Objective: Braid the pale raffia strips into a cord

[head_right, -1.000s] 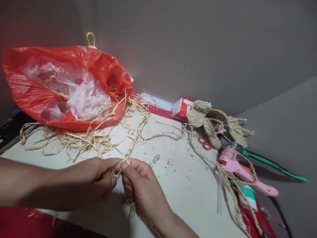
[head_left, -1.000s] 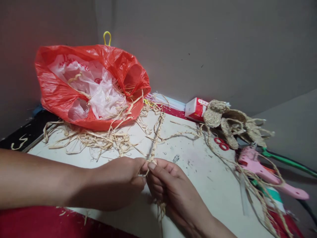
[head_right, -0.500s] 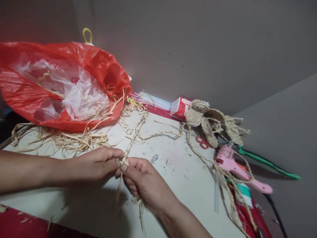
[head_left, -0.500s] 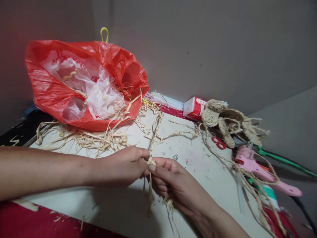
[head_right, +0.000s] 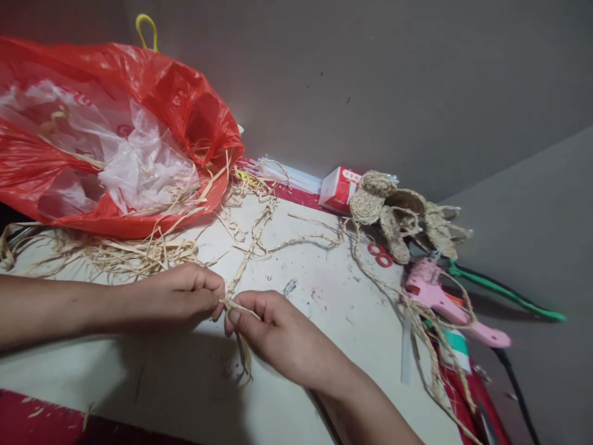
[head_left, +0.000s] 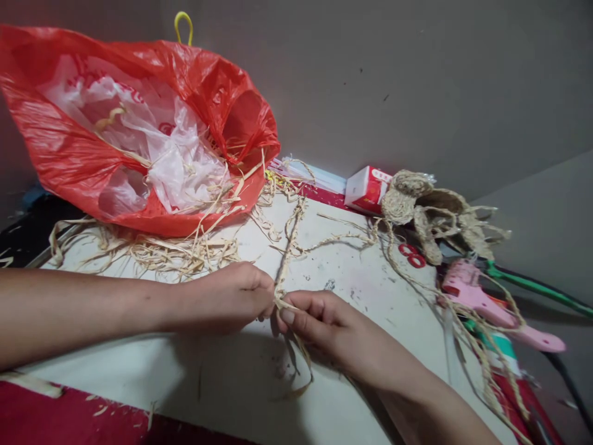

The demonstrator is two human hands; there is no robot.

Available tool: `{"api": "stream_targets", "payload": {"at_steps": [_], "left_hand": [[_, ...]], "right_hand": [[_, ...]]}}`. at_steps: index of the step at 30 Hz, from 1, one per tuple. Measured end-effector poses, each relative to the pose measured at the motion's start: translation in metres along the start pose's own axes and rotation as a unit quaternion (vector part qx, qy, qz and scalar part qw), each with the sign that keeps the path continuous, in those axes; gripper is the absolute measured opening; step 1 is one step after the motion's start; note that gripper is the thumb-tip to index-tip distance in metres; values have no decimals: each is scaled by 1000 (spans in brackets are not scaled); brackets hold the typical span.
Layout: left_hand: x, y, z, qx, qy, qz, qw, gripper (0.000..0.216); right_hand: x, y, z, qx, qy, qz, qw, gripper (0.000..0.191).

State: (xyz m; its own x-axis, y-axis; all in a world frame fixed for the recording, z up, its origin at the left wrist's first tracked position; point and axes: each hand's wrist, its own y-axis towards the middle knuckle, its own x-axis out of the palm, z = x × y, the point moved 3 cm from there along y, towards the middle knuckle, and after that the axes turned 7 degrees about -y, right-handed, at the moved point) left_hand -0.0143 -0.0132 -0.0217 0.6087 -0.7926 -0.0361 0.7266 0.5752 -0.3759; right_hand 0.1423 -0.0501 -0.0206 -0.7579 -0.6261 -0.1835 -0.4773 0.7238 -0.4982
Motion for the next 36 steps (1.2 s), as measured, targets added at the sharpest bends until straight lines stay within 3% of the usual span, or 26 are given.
{"api": "stream_targets", "payload": {"at_steps": [7,12,16,20,25,29,32,36], "left_hand": [[4,5,0,-37,-29,4,999,26],[5,4,3,-21,8,30,999,27],[8,2,4,10,17,39,999,27],[13,1,2,4,-45,23,999,25],[17,0,2,-24,-143,15,989,25],[22,-2,5,-21,-206,-3,978,31],[26,-2,7,-11,-230,9,973,31],[27,-4,6,-29,-214,33,976,30]], "right_hand": [[5,-7,-6,-23,-98,47,994,30],[-3,-14,-16,-43,-226,106,967,33],[-2,-18,-23,-18,-192,104,976,35],[22,-22,-25,-20,-173,110,979,35],[42,-20,-11,60,-321,136,935,28],[42,-14,-3,49,-420,129,897,15],[42,-15,1,34,-474,156,866,23],[39,-14,19,-12,-392,197,898,26]]}}
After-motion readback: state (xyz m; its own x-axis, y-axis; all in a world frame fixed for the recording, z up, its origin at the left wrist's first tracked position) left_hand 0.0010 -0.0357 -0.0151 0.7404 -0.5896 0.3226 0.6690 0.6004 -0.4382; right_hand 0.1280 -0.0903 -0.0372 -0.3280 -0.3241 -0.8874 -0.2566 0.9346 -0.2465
